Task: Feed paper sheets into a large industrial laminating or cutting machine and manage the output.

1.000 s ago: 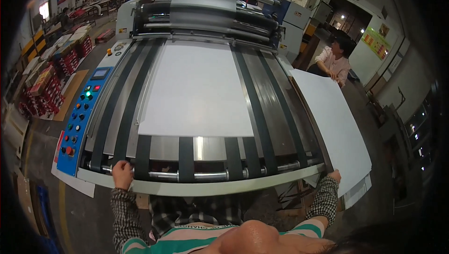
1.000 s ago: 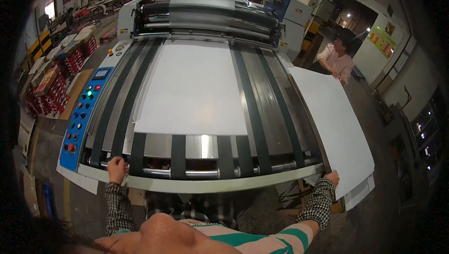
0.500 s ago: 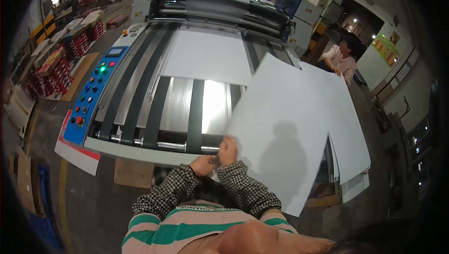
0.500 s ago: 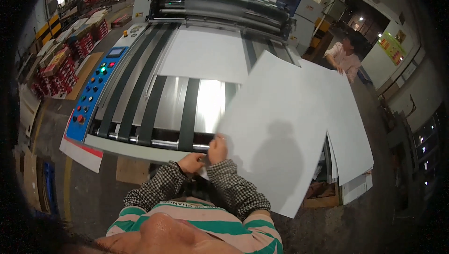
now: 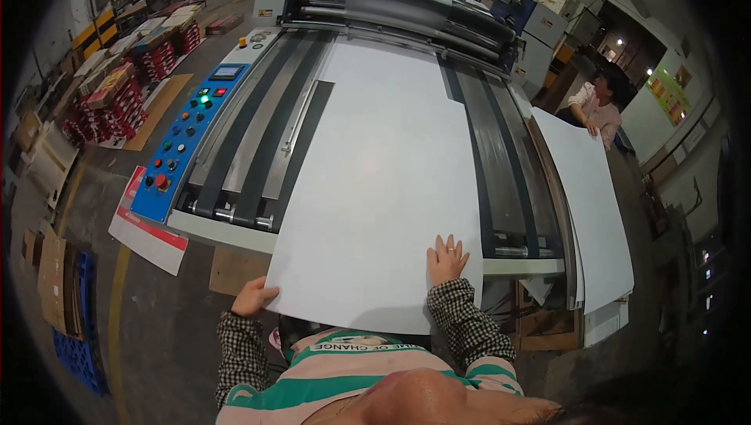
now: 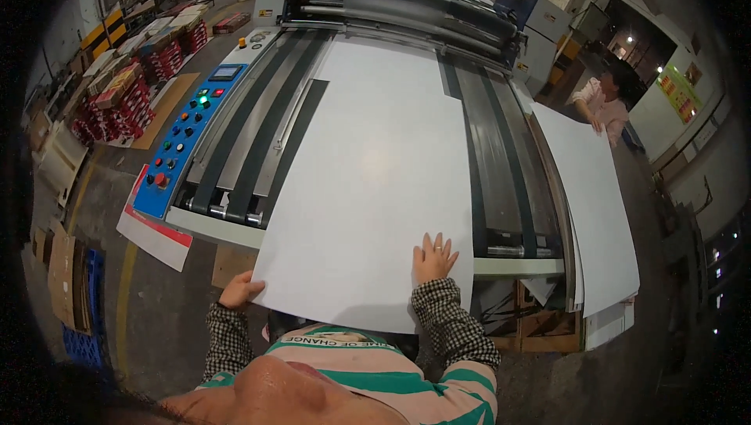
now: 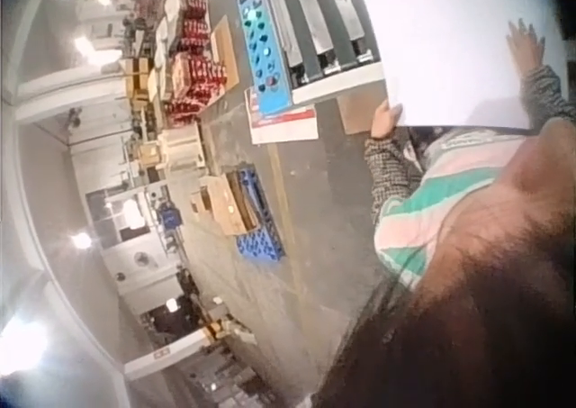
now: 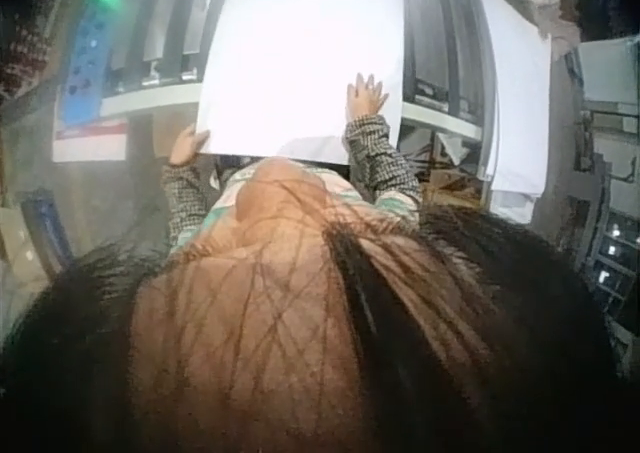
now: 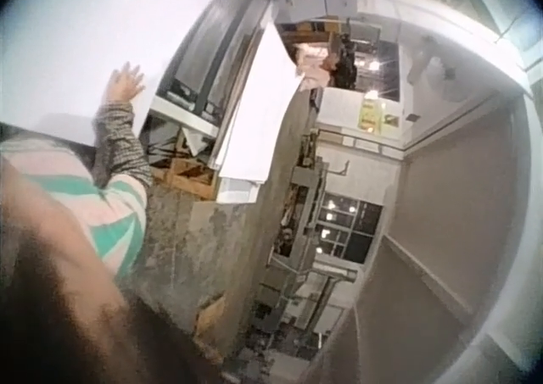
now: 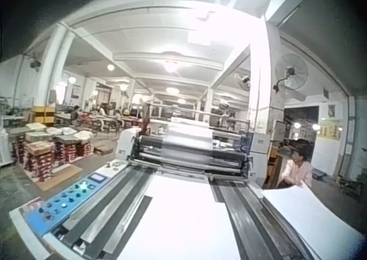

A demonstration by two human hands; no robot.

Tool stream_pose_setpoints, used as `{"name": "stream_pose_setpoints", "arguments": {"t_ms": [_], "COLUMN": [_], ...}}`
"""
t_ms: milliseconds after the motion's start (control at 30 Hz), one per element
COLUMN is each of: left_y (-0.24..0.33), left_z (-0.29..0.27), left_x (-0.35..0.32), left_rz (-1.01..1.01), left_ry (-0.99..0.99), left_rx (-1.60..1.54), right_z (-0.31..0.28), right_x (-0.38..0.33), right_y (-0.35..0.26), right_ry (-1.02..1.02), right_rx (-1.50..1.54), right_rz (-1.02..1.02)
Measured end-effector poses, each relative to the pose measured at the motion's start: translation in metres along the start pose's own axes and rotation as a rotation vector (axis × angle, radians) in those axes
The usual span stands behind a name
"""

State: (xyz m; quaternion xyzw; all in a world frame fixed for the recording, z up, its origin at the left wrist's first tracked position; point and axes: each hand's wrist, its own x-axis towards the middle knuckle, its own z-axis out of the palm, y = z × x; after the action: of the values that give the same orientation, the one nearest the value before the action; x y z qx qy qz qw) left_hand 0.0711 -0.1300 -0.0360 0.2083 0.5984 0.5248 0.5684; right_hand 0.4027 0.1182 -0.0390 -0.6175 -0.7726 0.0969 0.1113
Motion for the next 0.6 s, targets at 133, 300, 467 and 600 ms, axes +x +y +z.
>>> {"name": "stream_pose_setpoints", "arguments": {"t_ms": [133, 300, 467, 600], "left_y": [0.000, 0.030, 0.066, 0.089], "left_z": [-0.003, -0.006, -0.009, -0.008], "left_x": [-0.005, 0.026, 0.066, 0.096], "left_rz": [-0.027, -0.005, -0.006, 0.023], "left_ry": [0.046, 0.060, 0.140, 0.226], "left_rx": [-0.069, -0.103, 0.052, 0.143], "right_z": [0.002, 0.008, 0.013, 0.017], "right_x": [0.016, 0.059, 0.113, 0.158], "right_y": [-0.005, -0.013, -0.027, -0.040], "right_ry": [-0.087, -0.145, -0.189, -0.141], "right_rx": [0.005, -0.010, -0.034, -0.089], "right_rz": [-0.112, -0.174, -0.173, -0.155]}}
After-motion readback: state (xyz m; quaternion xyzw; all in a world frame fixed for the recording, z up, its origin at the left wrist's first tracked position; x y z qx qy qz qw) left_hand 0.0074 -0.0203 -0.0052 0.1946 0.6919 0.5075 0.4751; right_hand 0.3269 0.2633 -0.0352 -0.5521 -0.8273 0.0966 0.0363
